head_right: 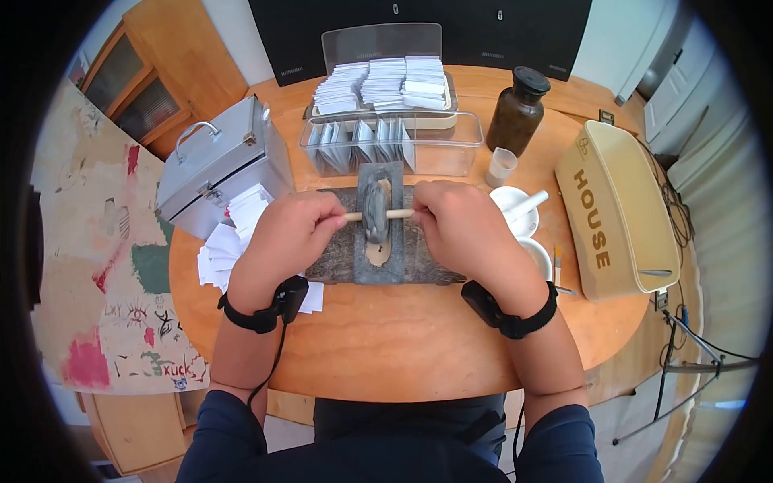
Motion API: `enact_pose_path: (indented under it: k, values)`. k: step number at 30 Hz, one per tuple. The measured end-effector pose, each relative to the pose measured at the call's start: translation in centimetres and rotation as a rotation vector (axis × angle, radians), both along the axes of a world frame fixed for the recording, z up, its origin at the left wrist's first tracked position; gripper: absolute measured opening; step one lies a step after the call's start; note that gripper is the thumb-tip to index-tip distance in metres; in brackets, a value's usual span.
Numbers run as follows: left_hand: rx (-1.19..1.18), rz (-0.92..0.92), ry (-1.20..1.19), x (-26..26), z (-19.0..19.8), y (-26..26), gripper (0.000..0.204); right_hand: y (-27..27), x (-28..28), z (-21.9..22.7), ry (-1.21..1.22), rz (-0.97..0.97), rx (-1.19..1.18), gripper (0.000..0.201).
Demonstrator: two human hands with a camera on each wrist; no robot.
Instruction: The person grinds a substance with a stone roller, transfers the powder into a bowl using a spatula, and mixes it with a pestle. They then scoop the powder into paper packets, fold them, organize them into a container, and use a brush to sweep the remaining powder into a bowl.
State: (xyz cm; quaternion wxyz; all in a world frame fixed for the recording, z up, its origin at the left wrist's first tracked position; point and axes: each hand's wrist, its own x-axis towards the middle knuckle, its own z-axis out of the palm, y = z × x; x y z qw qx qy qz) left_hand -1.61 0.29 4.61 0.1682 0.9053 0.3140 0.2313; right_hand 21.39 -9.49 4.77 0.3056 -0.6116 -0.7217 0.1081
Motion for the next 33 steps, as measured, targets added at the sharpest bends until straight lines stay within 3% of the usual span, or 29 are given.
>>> enact_pose_path:
  k: [5, 8, 11, 13, 15, 17, 20, 22, 24, 26, 31, 33]
  values:
    - [-0.199, -0.168, 0.059, -0.8, 1.5, -0.3, 0.011, -0.8, 0.4, 1.1, 0.075, 0.094, -0.133, 0.006]
    - [-0.015, -0.004, -0.027, 0.2, -0.3, -0.1, 0.010, -0.5, 0.3, 0.4, 0.013, 0.052, -0.044, 0.007]
    - [-0.136, -0.107, 0.098, -0.2, 1.4, -0.5, 0.010, -0.1, 0.4, 0.3, -0.016, 0.009, -0.002, 0.004]
    - [-0.137, -0.124, 0.082, -0.6, 1.4, -0.6, 0.010, -0.8, 0.4, 1.4, 0.095, 0.065, -0.150, 0.004]
    - [-0.133, -0.141, 0.064, -0.4, 0.9, -0.5, 0.010, -0.3, 0.2, 0.4, 0.052, 0.028, -0.078, 0.004]
    - [0.008, 0.017, -0.035, 0.4, -0.5, -0.2, 0.011, 0.0, 0.1, -0.1, 0.006, -0.013, -0.003, 0.005]
    - [-0.085, -0.108, 0.089, -0.2, 1.0, -0.4, 0.011, -0.2, 0.3, 0.3, -0.022, -0.008, 0.016, 0.008]
    - [-0.102, -0.113, 0.079, -0.4, 1.2, -0.7, 0.011, -0.8, 0.4, 1.4, 0.113, 0.061, -0.164, 0.005]
    - [-0.112, -0.117, 0.065, -0.3, 0.8, -0.6, 0.012, -0.2, 0.2, 0.3, 0.073, 0.021, -0.089, 0.005]
    - [0.031, 0.010, -0.048, 0.5, -0.5, -0.2, 0.012, 0.0, 0.2, 0.1, 0.029, -0.021, -0.009, 0.006]
    - [-0.115, -0.105, 0.064, -0.4, 1.3, -0.7, 0.012, -0.9, 0.5, 1.2, 0.086, 0.065, -0.168, 0.008]
    - [-0.121, -0.117, 0.055, -0.2, 0.9, -0.5, 0.012, -0.1, 0.2, -0.1, 0.034, 0.018, -0.063, 0.008]
